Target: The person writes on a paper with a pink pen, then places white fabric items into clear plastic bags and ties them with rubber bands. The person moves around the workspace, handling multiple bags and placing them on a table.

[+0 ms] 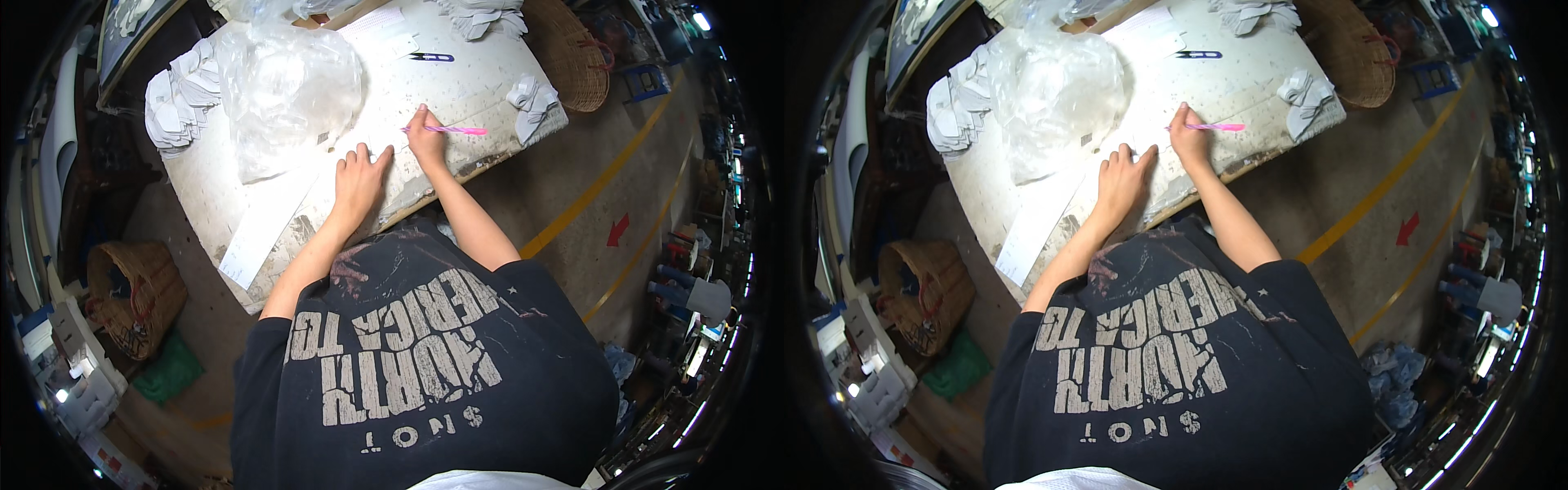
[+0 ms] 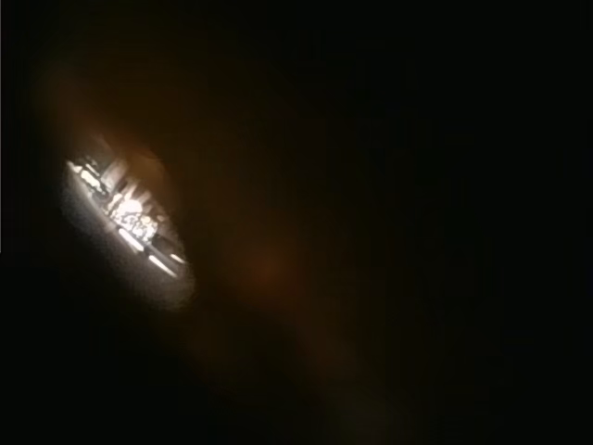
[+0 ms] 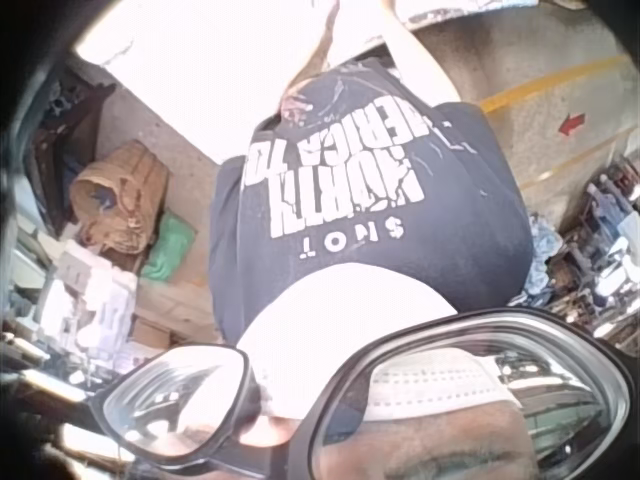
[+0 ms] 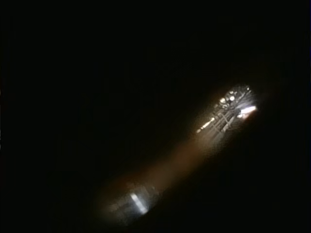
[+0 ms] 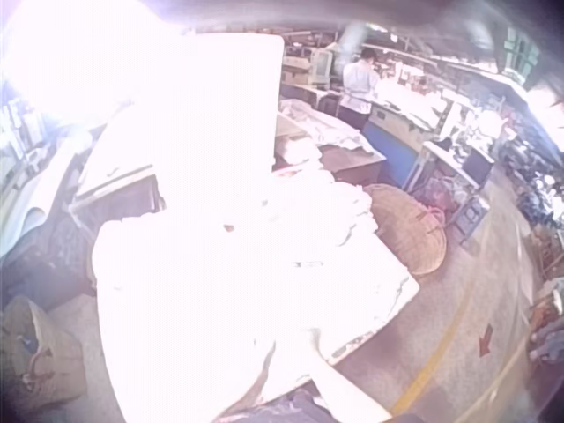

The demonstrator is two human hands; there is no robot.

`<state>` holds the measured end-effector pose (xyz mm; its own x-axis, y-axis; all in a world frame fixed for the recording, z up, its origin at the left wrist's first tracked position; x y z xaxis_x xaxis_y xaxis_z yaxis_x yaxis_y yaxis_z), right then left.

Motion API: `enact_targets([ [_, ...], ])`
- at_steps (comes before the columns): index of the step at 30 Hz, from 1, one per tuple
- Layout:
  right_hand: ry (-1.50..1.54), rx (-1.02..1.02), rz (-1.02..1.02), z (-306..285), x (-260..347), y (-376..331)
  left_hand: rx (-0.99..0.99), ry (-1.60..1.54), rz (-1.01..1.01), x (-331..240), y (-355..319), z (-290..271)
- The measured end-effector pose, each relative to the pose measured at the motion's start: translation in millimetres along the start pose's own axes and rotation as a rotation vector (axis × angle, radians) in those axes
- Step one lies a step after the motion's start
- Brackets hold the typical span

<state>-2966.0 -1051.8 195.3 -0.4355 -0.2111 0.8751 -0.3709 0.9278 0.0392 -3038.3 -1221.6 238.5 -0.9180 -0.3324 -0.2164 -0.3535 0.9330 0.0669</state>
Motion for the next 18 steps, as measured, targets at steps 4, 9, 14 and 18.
enact_targets([
  [4, 0.165, 0.107, 0.055, -9, 6, 24, 0.012, -0.043, 0.008, 8, -11, -6],
  [9, -0.455, 0.138, -0.458, -13, 41, 87, -0.072, -0.110, 0.002, 26, -36, -17],
  [14, -0.744, 0.123, -0.742, 13, 62, 154, -0.170, -0.186, -0.155, 41, -60, -25],
  [18, -0.880, 0.374, -0.667, 30, 68, 167, -0.212, -0.216, -0.266, 50, -69, -31],
])
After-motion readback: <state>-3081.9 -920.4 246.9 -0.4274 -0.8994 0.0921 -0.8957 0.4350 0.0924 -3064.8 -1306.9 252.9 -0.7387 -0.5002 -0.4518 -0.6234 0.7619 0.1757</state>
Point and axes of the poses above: each hand's wrist, its own y-axis towards the middle knuckle, its own z-axis out of the palm, x = y × z, the point moved 2 cm from there along y, towards the middle knuckle, and after that the axes turned 1 degree about y, right-handed, at the moved point
